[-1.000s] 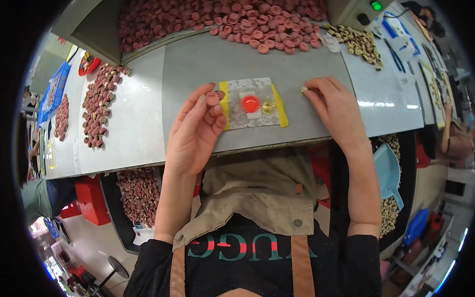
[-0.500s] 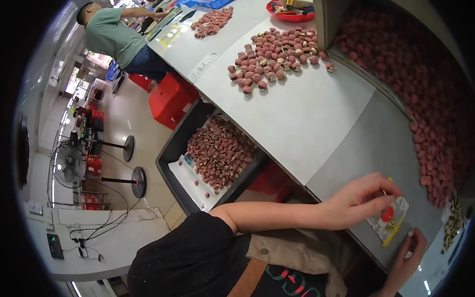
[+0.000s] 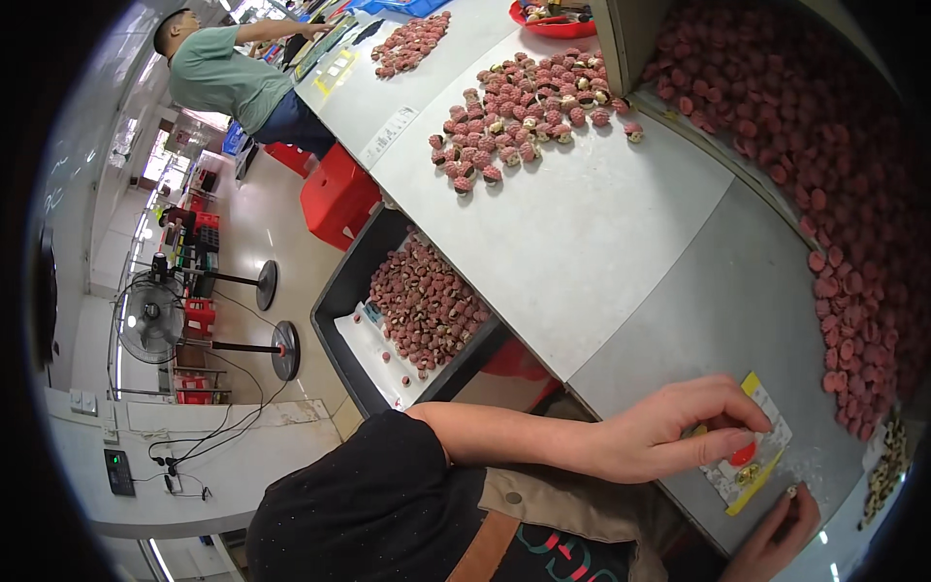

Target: Assembling small plastic components on a workbench in a factory setting.

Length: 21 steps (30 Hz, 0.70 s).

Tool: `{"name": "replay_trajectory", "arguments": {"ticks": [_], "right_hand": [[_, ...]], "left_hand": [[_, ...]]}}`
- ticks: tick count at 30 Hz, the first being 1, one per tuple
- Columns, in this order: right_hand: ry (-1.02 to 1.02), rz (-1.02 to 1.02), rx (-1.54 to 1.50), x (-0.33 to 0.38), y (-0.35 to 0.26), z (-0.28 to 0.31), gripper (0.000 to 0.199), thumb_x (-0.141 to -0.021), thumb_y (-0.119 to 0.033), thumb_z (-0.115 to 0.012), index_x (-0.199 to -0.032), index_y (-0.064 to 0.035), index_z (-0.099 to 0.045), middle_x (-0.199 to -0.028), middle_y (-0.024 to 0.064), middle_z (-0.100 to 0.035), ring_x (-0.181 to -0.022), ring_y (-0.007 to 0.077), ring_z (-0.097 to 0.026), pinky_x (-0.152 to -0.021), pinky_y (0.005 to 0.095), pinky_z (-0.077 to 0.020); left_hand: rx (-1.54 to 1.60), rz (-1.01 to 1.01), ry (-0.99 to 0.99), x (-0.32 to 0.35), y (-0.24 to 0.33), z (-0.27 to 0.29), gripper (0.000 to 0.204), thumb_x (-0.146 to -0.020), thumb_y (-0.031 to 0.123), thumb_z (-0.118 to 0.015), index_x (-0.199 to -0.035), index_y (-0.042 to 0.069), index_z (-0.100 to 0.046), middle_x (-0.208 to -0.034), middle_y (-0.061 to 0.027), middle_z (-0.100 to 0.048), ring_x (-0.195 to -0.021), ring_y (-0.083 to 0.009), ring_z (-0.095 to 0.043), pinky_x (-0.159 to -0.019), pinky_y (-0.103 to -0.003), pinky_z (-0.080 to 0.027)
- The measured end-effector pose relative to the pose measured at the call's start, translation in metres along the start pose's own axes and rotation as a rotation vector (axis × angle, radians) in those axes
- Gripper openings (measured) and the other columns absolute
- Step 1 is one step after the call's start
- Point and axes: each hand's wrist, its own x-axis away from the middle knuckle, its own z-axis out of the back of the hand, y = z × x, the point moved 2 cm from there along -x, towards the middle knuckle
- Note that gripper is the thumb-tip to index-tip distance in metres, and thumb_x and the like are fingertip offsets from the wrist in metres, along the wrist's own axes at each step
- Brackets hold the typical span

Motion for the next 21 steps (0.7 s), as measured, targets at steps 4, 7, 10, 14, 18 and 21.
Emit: {"name": "replay_trajectory", "arguments": {"ticks": [4,7,10,14,18,21], "right_hand": [[0.096,0.082,0.151,-0.006,-0.037,0.004,0.028,-0.089,-0.022,-0.061,-0.101,0.0036,-0.063,-0.095,0.0204,-0.061,-0.078,0.0317,-0.061,-0.073,0.0377,-0.0512],[0.111,0.106,0.140,-0.005,-0.043,0.004,0.023,-0.089,-0.018,-0.061,-0.099,0.0028,-0.063,-0.089,0.0189,-0.060,-0.078,0.0300,-0.061,-0.069,0.0348,-0.0518],[0.122,0.063,0.086,-0.005,-0.043,0.001,0.022,-0.089,-0.017,-0.061,-0.099,0.0024,-0.064,-0.090,0.0190,-0.061,-0.077,0.0294,-0.061,-0.070,0.0351,-0.0516],[0.137,0.150,0.103,-0.005,-0.040,0.001,0.021,-0.089,-0.016,-0.061,-0.099,0.0022,-0.064,-0.091,0.0183,-0.060,-0.078,0.0288,-0.061,-0.070,0.0347,-0.0514],[0.130,0.150,0.166,-0.008,-0.042,0.006,0.021,-0.089,-0.017,-0.062,-0.098,0.0019,-0.064,-0.091,0.0179,-0.060,-0.079,0.0293,-0.060,-0.070,0.0359,-0.0499],[0.082,0.168,0.196,-0.003,-0.017,0.005,0.021,-0.091,-0.014,-0.055,-0.105,0.0019,-0.058,-0.098,0.0154,-0.057,-0.088,0.0264,-0.056,-0.077,0.0342,-0.0460]], "left_hand": [[-0.003,0.009,-0.004,-0.002,0.000,-0.001,0.023,-0.093,0.015,-0.051,-0.110,-0.001,-0.055,-0.099,-0.0094,-0.054,-0.091,-0.0178,-0.053,-0.078,-0.028,-0.043],[-0.018,0.010,-0.007,0.000,0.000,-0.002,0.023,-0.093,0.015,-0.051,-0.110,0.000,-0.055,-0.099,-0.0092,-0.053,-0.091,-0.0174,-0.054,-0.078,-0.028,-0.043],[0.029,0.038,-0.003,0.001,0.000,-0.003,0.022,-0.093,0.015,-0.052,-0.109,0.000,-0.055,-0.099,-0.0091,-0.053,-0.090,-0.0172,-0.054,-0.077,-0.028,-0.043],[0.004,0.000,0.005,0.001,-0.001,-0.003,0.021,-0.093,0.015,-0.052,-0.108,0.000,-0.055,-0.099,-0.0091,-0.054,-0.089,-0.0171,-0.055,-0.077,-0.028,-0.044],[-0.016,-0.012,-0.013,-0.002,-0.003,-0.006,0.020,-0.092,0.014,-0.053,-0.107,0.001,-0.056,-0.099,-0.0091,-0.055,-0.089,-0.0176,-0.055,-0.077,-0.028,-0.044],[0.027,0.023,-0.017,-0.001,-0.001,-0.006,0.020,-0.092,0.014,-0.054,-0.106,0.001,-0.056,-0.098,-0.0091,-0.055,-0.089,-0.0184,-0.054,-0.077,-0.029,-0.044]]}}
